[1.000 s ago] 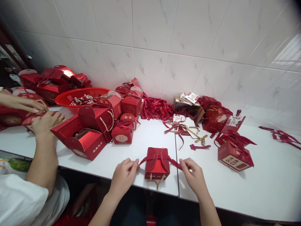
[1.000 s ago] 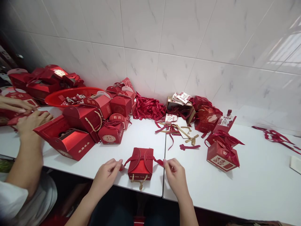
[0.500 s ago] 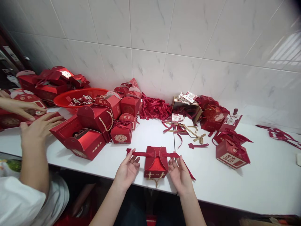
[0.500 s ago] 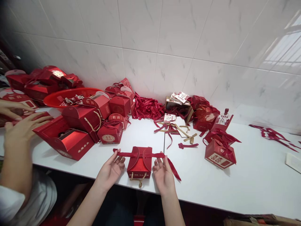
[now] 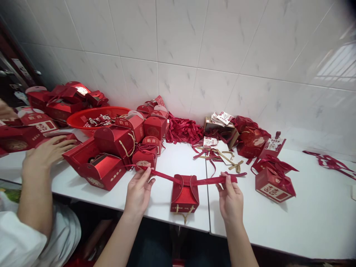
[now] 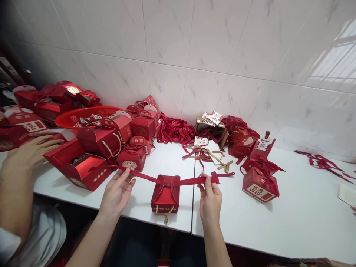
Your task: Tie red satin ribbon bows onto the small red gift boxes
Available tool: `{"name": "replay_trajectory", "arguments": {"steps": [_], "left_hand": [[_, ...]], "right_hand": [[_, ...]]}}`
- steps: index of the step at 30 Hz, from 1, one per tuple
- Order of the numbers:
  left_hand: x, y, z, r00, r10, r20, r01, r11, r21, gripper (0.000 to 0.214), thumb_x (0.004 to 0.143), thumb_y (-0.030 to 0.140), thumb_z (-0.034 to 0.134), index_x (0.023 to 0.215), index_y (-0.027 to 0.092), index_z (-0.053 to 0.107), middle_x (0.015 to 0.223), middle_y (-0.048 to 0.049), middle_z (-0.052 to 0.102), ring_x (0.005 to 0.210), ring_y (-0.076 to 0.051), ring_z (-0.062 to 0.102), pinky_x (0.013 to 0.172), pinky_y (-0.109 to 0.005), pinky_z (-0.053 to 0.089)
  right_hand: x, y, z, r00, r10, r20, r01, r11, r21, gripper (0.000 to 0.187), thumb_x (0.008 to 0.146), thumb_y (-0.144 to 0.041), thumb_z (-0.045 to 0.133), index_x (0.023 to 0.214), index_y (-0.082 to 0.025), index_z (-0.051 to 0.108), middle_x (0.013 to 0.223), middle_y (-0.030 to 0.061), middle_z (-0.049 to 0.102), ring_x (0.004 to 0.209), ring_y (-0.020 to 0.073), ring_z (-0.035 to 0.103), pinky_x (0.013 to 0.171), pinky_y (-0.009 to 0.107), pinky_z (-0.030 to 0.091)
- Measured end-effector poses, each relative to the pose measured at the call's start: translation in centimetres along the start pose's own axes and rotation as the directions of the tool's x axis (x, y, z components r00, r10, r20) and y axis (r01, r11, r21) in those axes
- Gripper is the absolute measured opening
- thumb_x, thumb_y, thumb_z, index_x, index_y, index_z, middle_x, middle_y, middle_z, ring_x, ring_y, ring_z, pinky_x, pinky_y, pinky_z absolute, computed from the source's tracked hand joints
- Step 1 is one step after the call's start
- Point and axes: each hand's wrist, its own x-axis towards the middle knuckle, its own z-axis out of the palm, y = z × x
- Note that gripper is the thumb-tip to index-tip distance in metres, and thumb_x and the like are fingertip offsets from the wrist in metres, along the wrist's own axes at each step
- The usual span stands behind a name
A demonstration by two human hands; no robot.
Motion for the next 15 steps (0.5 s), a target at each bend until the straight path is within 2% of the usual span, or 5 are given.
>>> {"name": "replay_trajectory", "arguments": {"steps": [4, 6, 8, 12, 15], "left_hand": [[0.6, 1.6, 2.1, 0.955, 0.242, 0.169, -0.27, 0.949, 0.165, 0.028, 0.058, 0.024, 0.082, 0.078, 0.016, 0.065, 0.072, 0.0016, 0.066, 0.059, -0.009, 0.057, 0.053, -0.019, 0.045], [0.8, 2.3, 3.4, 0.922, 0.276, 0.27, -0.344, 0.904, 0.252, 0.028, 0.059, 0.028, 0.082, 0.077, 0.016, 0.064, 0.063, 0.0032, 0.062, 0.051, -0.008, 0.052, 0.051, -0.021, 0.044], [0.7, 3.0, 4.7, 0.895, 0.252, 0.368, -0.381, 0.86, 0.339, 0.026, 0.062, 0.031, 0.08, 0.074, 0.015, 0.064, 0.056, 0.0041, 0.058, 0.047, -0.007, 0.049, 0.047, -0.02, 0.042], [0.1, 3.7, 7.1, 0.852, 0.222, 0.475, -0.436, 0.803, 0.407, 0.021, 0.066, 0.032, 0.076, 0.067, 0.014, 0.065, 0.05, 0.0047, 0.053, 0.042, -0.005, 0.042, 0.04, -0.018, 0.036], [-0.5, 3.6, 8.3, 0.842, 0.262, 0.472, -0.463, 0.8, 0.382, 0.017, 0.068, 0.03, 0.075, 0.071, 0.015, 0.068, 0.052, 0.0045, 0.055, 0.041, -0.005, 0.042, 0.041, -0.018, 0.038]], "right_hand": [[0.9, -2.7, 1.6, 0.963, -0.25, 0.1, 0.267, 0.937, -0.227, 0.034, 0.074, -0.04, 0.07, 0.099, -0.018, 0.067, 0.093, 0.0049, 0.068, 0.082, 0.0155, 0.062, 0.075, 0.03, 0.051], [1.1, -4.2, 2.8, 0.923, -0.334, 0.191, 0.381, 0.857, -0.346, 0.034, 0.078, -0.043, 0.065, 0.098, -0.016, 0.068, 0.087, 0.0059, 0.069, 0.079, 0.0171, 0.063, 0.073, 0.032, 0.051], [1.0, -5.7, 4.1, 0.882, -0.372, 0.29, 0.466, 0.781, -0.416, 0.032, 0.081, -0.044, 0.061, 0.091, -0.015, 0.07, 0.083, 0.0072, 0.07, 0.078, 0.0187, 0.064, 0.072, 0.034, 0.052], [0.5, -7.9, 6.6, 0.813, -0.426, 0.397, 0.561, 0.753, -0.343, 0.028, 0.081, -0.04, 0.061, 0.096, -0.017, 0.069, 0.079, 0.0052, 0.071, 0.071, 0.0179, 0.065, 0.066, 0.032, 0.054], [0.3, -8.5, 8.0, 0.772, -0.426, 0.471, 0.59, 0.757, -0.282, 0.024, 0.085, -0.038, 0.057, 0.091, -0.018, 0.07, 0.075, 0.0033, 0.07, 0.072, 0.0166, 0.066, 0.066, 0.029, 0.054]]}}
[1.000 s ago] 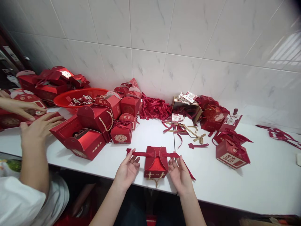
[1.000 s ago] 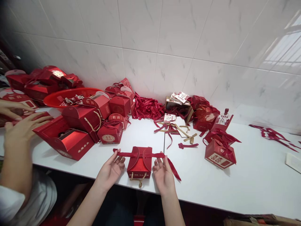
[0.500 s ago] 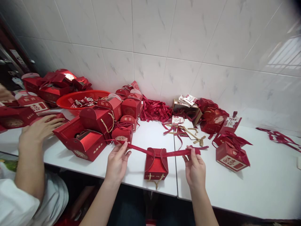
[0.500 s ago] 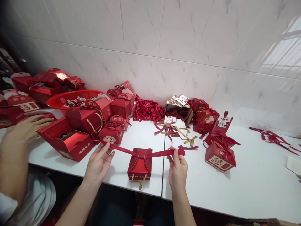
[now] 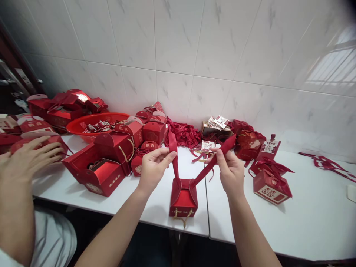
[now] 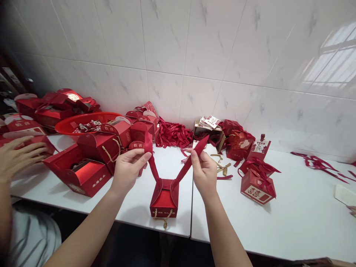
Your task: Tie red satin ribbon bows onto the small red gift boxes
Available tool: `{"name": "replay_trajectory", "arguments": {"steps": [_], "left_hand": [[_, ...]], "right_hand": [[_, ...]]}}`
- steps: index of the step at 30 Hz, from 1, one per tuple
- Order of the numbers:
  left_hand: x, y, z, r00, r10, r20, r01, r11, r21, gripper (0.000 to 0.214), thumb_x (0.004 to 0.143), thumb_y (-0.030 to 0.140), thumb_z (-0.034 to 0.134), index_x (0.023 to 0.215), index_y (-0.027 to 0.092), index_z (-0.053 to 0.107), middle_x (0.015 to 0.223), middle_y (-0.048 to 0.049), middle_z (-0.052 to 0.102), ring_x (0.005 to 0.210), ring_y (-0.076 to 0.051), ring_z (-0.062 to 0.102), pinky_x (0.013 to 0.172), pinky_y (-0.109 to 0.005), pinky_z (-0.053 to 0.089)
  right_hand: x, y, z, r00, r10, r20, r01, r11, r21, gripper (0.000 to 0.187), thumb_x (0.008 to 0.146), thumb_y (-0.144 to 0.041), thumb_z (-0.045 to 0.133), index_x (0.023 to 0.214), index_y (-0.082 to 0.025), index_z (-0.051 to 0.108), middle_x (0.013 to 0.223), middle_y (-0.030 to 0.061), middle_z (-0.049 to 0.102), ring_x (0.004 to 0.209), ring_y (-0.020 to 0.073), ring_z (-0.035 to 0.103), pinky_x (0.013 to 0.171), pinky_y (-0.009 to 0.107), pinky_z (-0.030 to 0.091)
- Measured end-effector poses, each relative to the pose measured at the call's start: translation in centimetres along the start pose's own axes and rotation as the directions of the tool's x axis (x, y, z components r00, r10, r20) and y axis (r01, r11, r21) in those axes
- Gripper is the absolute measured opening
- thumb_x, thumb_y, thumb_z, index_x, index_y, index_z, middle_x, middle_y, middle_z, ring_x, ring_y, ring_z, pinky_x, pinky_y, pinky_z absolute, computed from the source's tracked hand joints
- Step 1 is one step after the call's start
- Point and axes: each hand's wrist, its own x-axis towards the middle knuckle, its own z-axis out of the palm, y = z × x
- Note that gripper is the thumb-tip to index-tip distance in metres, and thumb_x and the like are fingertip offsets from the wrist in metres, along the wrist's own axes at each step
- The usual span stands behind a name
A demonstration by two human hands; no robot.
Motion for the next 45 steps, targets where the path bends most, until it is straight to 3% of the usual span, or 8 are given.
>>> {"name": "replay_trajectory", "arguments": {"steps": [11, 19, 24, 29, 32, 39, 42, 45], "left_hand": [[0.0, -0.8, 0.9, 1.0, -0.028, -0.013, 0.023, 0.964, -0.266, 0.023, 0.063, 0.03, 0.08, 0.078, 0.017, 0.07, 0.07, 0.0001, 0.069, 0.063, -0.01, 0.062, 0.062, -0.019, 0.049], [-0.9, 1.0, 0.9, 0.948, 0.063, 0.312, -0.027, 0.993, -0.117, 0.019, 0.08, 0.033, 0.065, 0.07, 0.017, 0.064, 0.058, 0.0008, 0.063, 0.057, -0.012, 0.058, 0.063, -0.025, 0.046], [-1.3, 1.6, 0.9, 0.915, 0.032, 0.403, -0.111, 0.979, 0.174, 0.013, 0.075, 0.022, 0.067, 0.064, 0.016, 0.065, 0.053, 0.0027, 0.057, 0.05, -0.01, 0.048, 0.053, -0.023, 0.04], [-1.0, 1.3, 0.3, 0.852, -0.024, 0.523, -0.122, 0.962, 0.243, 0.012, 0.079, 0.027, 0.062, 0.075, 0.019, 0.07, 0.068, -0.0003, 0.064, 0.065, -0.016, 0.056, 0.063, -0.027, 0.044], [-0.7, 0.8, -0.3, 0.789, -0.146, 0.596, 0.014, 0.975, 0.22, 0.024, 0.081, 0.032, 0.058, 0.061, 0.019, 0.064, 0.058, 0.0006, 0.056, 0.059, -0.014, 0.05, 0.06, -0.027, 0.042], [-0.6, -0.1, -0.9, 0.806, -0.305, 0.507, 0.385, 0.921, -0.057, 0.036, 0.081, 0.048, 0.055, 0.062, 0.019, 0.064, 0.066, -0.004, 0.061, 0.069, -0.02, 0.055, 0.074, -0.036, 0.047], [-0.9, 0.0, -1.2, 0.78, -0.259, 0.569, 0.312, 0.95, 0.004, 0.044, 0.084, 0.053, 0.048, 0.071, 0.018, 0.07, 0.075, -0.0079, 0.067, 0.083, -0.025, 0.06, 0.086, -0.041, 0.045], [-1.6, 0.2, -1.6, 0.859, -0.114, 0.499, 0.032, 0.985, 0.17, 0.031, 0.083, 0.045, 0.054, 0.084, 0.021, 0.073, 0.094, -0.0084, 0.07, 0.099, -0.028, 0.059, 0.096, -0.042, 0.04]], "right_hand": [[0.2, -0.7, 1.3, 0.992, -0.005, 0.126, -0.014, 0.989, 0.149, 0.019, 0.086, -0.034, 0.057, 0.086, -0.019, 0.069, 0.069, 0.0011, 0.067, 0.069, 0.0141, 0.065, 0.069, 0.028, 0.053], [-0.1, -0.9, 2.0, 0.955, 0.076, 0.288, -0.112, 0.988, 0.108, 0.02, 0.084, -0.03, 0.058, 0.099, -0.019, 0.065, 0.065, -0.0009, 0.063, 0.044, 0.0079, 0.049, 0.042, 0.022, 0.041], [-0.8, -0.7, 2.1, 0.85, -0.09, 0.519, 0.023, 0.991, 0.134, 0.021, 0.084, -0.023, 0.059, 0.103, -0.022, 0.068, 0.092, 0.0055, 0.066, 0.084, 0.0172, 0.061, 0.074, 0.031, 0.051], [-0.7, -0.2, 1.7, 0.836, -0.133, 0.532, 0.07, 0.988, 0.137, 0.021, 0.091, -0.023, 0.05, 0.098, -0.024, 0.069, 0.077, 0.0023, 0.065, 0.069, 0.013, 0.061, 0.064, 0.027, 0.05], [-0.2, 0.2, 0.9, 0.757, -0.267, 0.596, 0.273, 0.959, 0.082, 0.023, 0.091, -0.017, 0.048, 0.102, -0.023, 0.067, 0.08, 0.0032, 0.067, 0.074, 0.0139, 0.062, 0.068, 0.028, 0.05], [0.2, 0.6, -0.2, 0.601, -0.492, 0.63, 0.736, 0.648, -0.196, 0.031, 0.092, -0.012, 0.044, 0.107, -0.026, 0.066, 0.096, 0.0055, 0.07, 0.093, 0.0198, 0.059, 0.083, 0.038, 0.045], [-0.1, 0.9, -0.2, 0.609, -0.449, 0.654, 0.738, 0.623, -0.259, 0.032, 0.091, -0.015, 0.046, 0.113, -0.029, 0.064, 0.106, 0.004, 0.07, 0.101, 0.0207, 0.058, 0.088, 0.04, 0.044], [-0.4, 1.3, -0.3, 0.653, -0.435, 0.62, 0.696, 0.668, -0.264, 0.039, 0.09, -0.013, 0.046, 0.121, -0.032, 0.059, 0.114, 0.0033, 0.067, 0.106, 0.0217, 0.057, 0.09, 0.042, 0.044]]}}
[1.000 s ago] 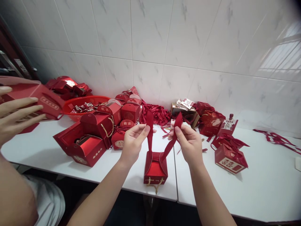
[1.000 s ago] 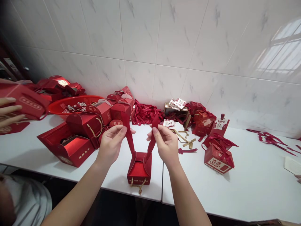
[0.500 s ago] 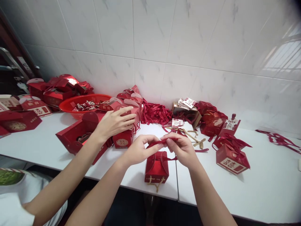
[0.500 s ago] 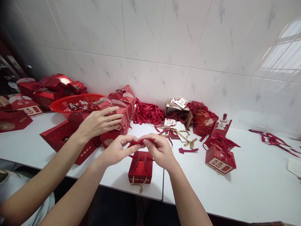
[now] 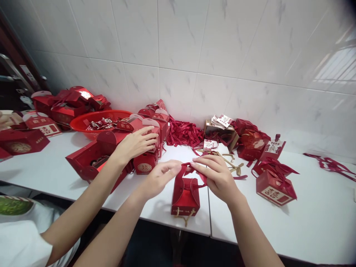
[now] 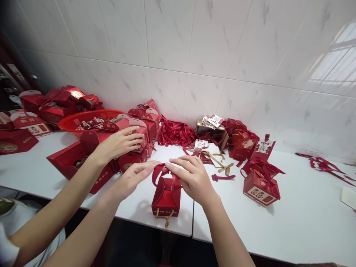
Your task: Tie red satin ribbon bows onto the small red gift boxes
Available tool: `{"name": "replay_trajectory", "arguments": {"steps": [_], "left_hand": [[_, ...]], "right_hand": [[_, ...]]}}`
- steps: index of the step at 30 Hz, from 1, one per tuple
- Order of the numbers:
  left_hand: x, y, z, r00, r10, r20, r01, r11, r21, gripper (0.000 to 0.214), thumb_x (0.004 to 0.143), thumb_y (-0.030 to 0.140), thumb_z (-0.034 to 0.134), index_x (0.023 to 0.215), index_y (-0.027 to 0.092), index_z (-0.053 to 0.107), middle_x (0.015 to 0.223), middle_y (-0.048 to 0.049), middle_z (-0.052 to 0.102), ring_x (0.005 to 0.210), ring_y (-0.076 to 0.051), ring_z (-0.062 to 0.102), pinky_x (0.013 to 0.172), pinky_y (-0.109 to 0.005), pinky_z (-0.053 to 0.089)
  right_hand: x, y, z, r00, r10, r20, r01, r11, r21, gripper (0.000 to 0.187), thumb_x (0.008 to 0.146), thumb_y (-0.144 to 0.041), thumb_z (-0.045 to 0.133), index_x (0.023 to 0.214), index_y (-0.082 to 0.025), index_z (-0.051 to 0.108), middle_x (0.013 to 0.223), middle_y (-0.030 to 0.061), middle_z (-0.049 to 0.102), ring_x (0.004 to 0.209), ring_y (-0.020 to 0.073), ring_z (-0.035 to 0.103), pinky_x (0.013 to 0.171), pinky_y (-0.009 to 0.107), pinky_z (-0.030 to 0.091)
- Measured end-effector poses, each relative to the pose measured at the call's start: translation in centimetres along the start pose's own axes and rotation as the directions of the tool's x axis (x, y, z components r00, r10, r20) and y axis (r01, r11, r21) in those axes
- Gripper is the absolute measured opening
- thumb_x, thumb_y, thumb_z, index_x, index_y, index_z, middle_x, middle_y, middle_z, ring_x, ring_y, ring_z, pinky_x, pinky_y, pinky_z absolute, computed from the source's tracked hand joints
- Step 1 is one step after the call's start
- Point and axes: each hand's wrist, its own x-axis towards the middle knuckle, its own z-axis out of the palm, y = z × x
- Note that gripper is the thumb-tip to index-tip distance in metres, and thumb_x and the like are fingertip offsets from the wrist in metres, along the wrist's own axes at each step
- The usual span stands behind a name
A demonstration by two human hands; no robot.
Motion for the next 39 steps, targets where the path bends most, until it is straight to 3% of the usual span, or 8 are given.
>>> {"name": "replay_trajectory", "arguments": {"steps": [6, 12, 15, 20, 24, 31, 34, 39], "left_hand": [[-3.4, -2.7, -1.7, 0.95, 0.156, -0.269, 0.06, 0.756, 0.652, 0.029, 0.082, 0.04, 0.056, 0.105, 0.027, 0.068, 0.114, -0.007, 0.066, 0.111, -0.028, 0.055, 0.104, -0.047, 0.031], [-9.6, -9.7, -5.7, 0.873, -0.098, -0.478, 0.419, 0.652, 0.632, 0.043, 0.077, 0.049, 0.053, 0.105, 0.019, 0.065, 0.113, -0.0108, 0.066, 0.109, -0.029, 0.058, 0.095, -0.043, 0.044], [-11.2, -11.3, -6.1, 0.845, -0.23, -0.484, 0.515, 0.593, 0.619, 0.035, 0.077, 0.048, 0.052, 0.096, 0.023, 0.068, 0.107, -0.0092, 0.068, 0.107, -0.03, 0.058, 0.092, -0.046, 0.043], [-8.9, -10.1, -3.4, 0.875, -0.031, -0.483, 0.395, 0.625, 0.674, 0.02, 0.078, 0.041, 0.056, 0.078, 0.023, 0.065, 0.122, -0.0097, 0.058, 0.123, -0.036, 0.042, 0.099, -0.057, 0.032], [-5.6, -9.2, -0.1, 0.952, 0.065, -0.299, 0.105, 0.847, 0.52, 0.015, 0.08, 0.032, 0.057, 0.09, 0.022, 0.056, 0.115, -0.0101, 0.056, 0.114, -0.026, 0.05, 0.098, -0.042, 0.04], [-3.6, -10.5, 3.5, 0.963, 0.014, -0.27, 0.06, 0.963, 0.263, 0.027, 0.078, 0.026, 0.06, 0.102, 0.022, 0.047, 0.104, -0.006, 0.05, 0.105, -0.021, 0.053, 0.09, -0.037, 0.046], [-3.8, -10.8, 3.7, 0.956, -0.061, -0.288, 0.129, 0.966, 0.222, 0.029, 0.078, 0.029, 0.06, 0.1, 0.022, 0.044, 0.097, -0.0032, 0.05, 0.091, -0.017, 0.054, 0.077, -0.03, 0.047], [-4.4, -10.3, 3.2, 0.95, -0.094, -0.296, 0.191, 0.929, 0.317, 0.031, 0.076, 0.036, 0.062, 0.093, 0.023, 0.041, 0.063, 0.0085, 0.037, 0.056, -0.011, 0.042, 0.057, -0.023, 0.035]], "right_hand": [[-4.4, 1.0, -0.1, 0.932, 0.29, -0.216, -0.263, 0.954, 0.147, 0.032, 0.087, -0.014, 0.052, 0.114, -0.027, 0.065, 0.099, 0.0061, 0.07, 0.092, 0.0218, 0.063, 0.08, 0.039, 0.05], [-14.8, 3.1, -0.1, 0.593, 0.784, -0.184, -0.778, 0.617, 0.121, 0.025, 0.085, -0.038, 0.055, 0.092, -0.02, 0.071, 0.089, 0.0092, 0.071, 0.087, 0.0262, 0.065, 0.073, 0.037, 0.052], [-17.5, 3.8, 0.3, 0.518, 0.851, -0.089, -0.848, 0.524, 0.08, 0.032, 0.084, -0.046, 0.054, 0.085, -0.018, 0.07, 0.098, 0.0124, 0.069, 0.092, 0.0278, 0.063, 0.074, 0.039, 0.052], [-15.1, 3.1, 1.8, 0.52, 0.826, -0.218, -0.833, 0.547, 0.083, 0.045, 0.086, -0.046, 0.05, 0.119, -0.016, 0.058, 0.119, 0.0163, 0.059, 0.113, 0.0301, 0.053, 0.093, 0.05, 0.044], [-11.2, 1.0, 3.9, 0.633, 0.774, 0.004, -0.751, 0.613, 0.246, 0.037, 0.091, -0.039, 0.044, 0.118, -0.019, 0.06, 0.115, 0.0132, 0.064, 0.109, 0.0254, 0.058, 0.093, 0.046, 0.046], [-8.3, -1.5, 6.6, 0.674, 0.705, 0.222, -0.734, 0.603, 0.313, 0.04, 0.092, -0.038, 0.042, 0.128, -0.022, 0.053, 0.123, 0.0107, 0.06, 0.112, 0.0229, 0.057, 0.095, 0.04, 0.045], [-8.3, -1.7, 6.9, 0.65, 0.722, 0.237, -0.755, 0.578, 0.311, 0.041, 0.091, -0.038, 0.043, 0.127, -0.02, 0.053, 0.09, 0.0062, 0.067, 0.081, 0.0183, 0.062, 0.074, 0.031, 0.051], [-8.7, -0.9, 7.0, 0.642, 0.757, 0.118, -0.737, 0.567, 0.368, 0.033, 0.087, -0.036, 0.051, 0.115, -0.018, 0.054, 0.054, -0.0089, 0.033, 0.049, 0.011, 0.038, 0.05, 0.023, 0.037]]}}
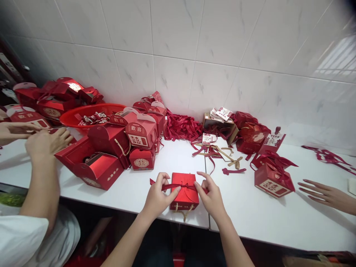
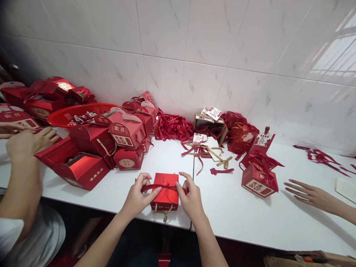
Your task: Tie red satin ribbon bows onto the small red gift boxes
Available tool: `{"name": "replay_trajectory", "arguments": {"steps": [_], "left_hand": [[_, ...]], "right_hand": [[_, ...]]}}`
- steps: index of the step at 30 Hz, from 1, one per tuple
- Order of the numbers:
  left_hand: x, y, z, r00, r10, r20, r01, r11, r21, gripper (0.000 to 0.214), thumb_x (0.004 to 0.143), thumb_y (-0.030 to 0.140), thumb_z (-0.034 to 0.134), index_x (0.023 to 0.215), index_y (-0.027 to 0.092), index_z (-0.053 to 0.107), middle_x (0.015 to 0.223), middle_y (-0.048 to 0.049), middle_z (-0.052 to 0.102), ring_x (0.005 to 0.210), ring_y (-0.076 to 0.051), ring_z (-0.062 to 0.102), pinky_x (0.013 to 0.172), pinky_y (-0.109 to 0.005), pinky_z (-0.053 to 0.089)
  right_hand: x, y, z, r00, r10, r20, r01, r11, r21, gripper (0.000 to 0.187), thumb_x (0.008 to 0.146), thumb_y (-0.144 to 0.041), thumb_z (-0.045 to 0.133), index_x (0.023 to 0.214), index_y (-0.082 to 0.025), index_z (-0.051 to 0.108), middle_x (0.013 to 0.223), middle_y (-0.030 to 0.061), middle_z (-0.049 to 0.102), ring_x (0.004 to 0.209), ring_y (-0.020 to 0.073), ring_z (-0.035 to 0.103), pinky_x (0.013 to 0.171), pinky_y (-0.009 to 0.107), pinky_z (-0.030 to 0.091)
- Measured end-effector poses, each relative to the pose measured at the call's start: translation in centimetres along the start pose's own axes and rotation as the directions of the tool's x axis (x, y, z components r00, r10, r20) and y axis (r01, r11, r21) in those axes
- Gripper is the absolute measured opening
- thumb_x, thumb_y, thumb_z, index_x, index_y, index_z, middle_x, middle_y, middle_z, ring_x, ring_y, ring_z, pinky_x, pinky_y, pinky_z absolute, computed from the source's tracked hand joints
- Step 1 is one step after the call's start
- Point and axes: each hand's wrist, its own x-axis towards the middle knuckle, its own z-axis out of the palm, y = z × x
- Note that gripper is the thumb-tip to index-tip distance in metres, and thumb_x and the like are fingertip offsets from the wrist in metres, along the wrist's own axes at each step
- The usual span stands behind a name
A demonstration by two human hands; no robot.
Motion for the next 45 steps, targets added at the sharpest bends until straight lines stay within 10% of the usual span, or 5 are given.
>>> {"name": "replay_trajectory", "arguments": {"steps": [9, 15, 22, 26, 45], "left_hand": [[2.5, 0.0, -4.1, 0.964, -0.13, 0.232, 0.13, 0.991, 0.019, 0.015, 0.079, 0.031, 0.05, 0.08, 0.02, 0.06, 0.056, 0.0046, 0.051, 0.053, -0.014, 0.047, 0.053, -0.023, 0.036], [4.2, 1.6, -5.5, 0.651, -0.087, 0.754, 0.258, 0.96, -0.112, 0.012, 0.07, 0.027, 0.064, 0.068, 0.017, 0.071, 0.057, 0.0001, 0.061, 0.05, -0.011, 0.046, 0.05, -0.021, 0.035], [1.8, 4.4, -1.9, 0.912, 0.025, 0.409, 0.08, 0.968, -0.238, 0.025, 0.084, 0.032, 0.053, 0.086, 0.018, 0.074, 0.076, -0.0056, 0.065, 0.072, -0.017, 0.058, 0.066, -0.026, 0.047], [0.4, 4.4, -0.4, 0.966, 0.121, 0.231, -0.118, 0.993, -0.024, 0.027, 0.085, 0.019, 0.047, 0.093, 0.02, 0.072, 0.083, -0.0048, 0.059, 0.076, -0.016, 0.058, 0.069, -0.026, 0.048], [2.1, 1.5, -1.4, 0.781, 0.508, 0.362, -0.556, 0.83, 0.035, 0.025, 0.087, 0.013, 0.047, 0.09, 0.021, 0.071, 0.11, -0.0078, 0.052, 0.064, -0.007, 0.055, 0.066, -0.025, 0.05]], "right_hand": [[0.6, -0.6, -3.7, 0.957, -0.212, 0.198, 0.252, 0.946, -0.202, 0.022, 0.078, -0.019, 0.054, 0.059, -0.02, 0.044, 0.071, 0.0003, 0.045, 0.063, 0.0131, 0.046, 0.056, 0.026, 0.04], [0.7, -1.0, -2.9, 0.946, -0.324, -0.003, 0.303, 0.886, -0.351, 0.023, 0.08, -0.018, 0.053, 0.057, -0.019, 0.055, 0.07, 0.0025, 0.047, 0.063, 0.0151, 0.049, 0.059, 0.03, 0.043], [0.1, -3.1, -0.3, 0.977, -0.212, 0.033, 0.212, 0.977, 0.014, 0.015, 0.078, -0.018, 0.06, 0.068, -0.02, 0.07, 0.076, 0.0044, 0.058, 0.067, 0.0152, 0.056, 0.057, 0.027, 0.046], [-0.2, -3.8, 0.9, 0.994, -0.076, 0.072, 0.069, 0.992, 0.103, 0.016, 0.077, -0.016, 0.061, 0.065, -0.019, 0.07, 0.076, 0.0035, 0.058, 0.069, 0.0147, 0.058, 0.063, 0.027, 0.047], [2.3, -3.9, -0.5, 0.902, 0.093, 0.422, -0.102, 0.995, -0.001, 0.007, 0.059, -0.013, 0.06, 0.059, -0.018, 0.055, 0.079, -0.0016, 0.049, 0.061, 0.0089, 0.048, 0.056, 0.022, 0.039]]}}
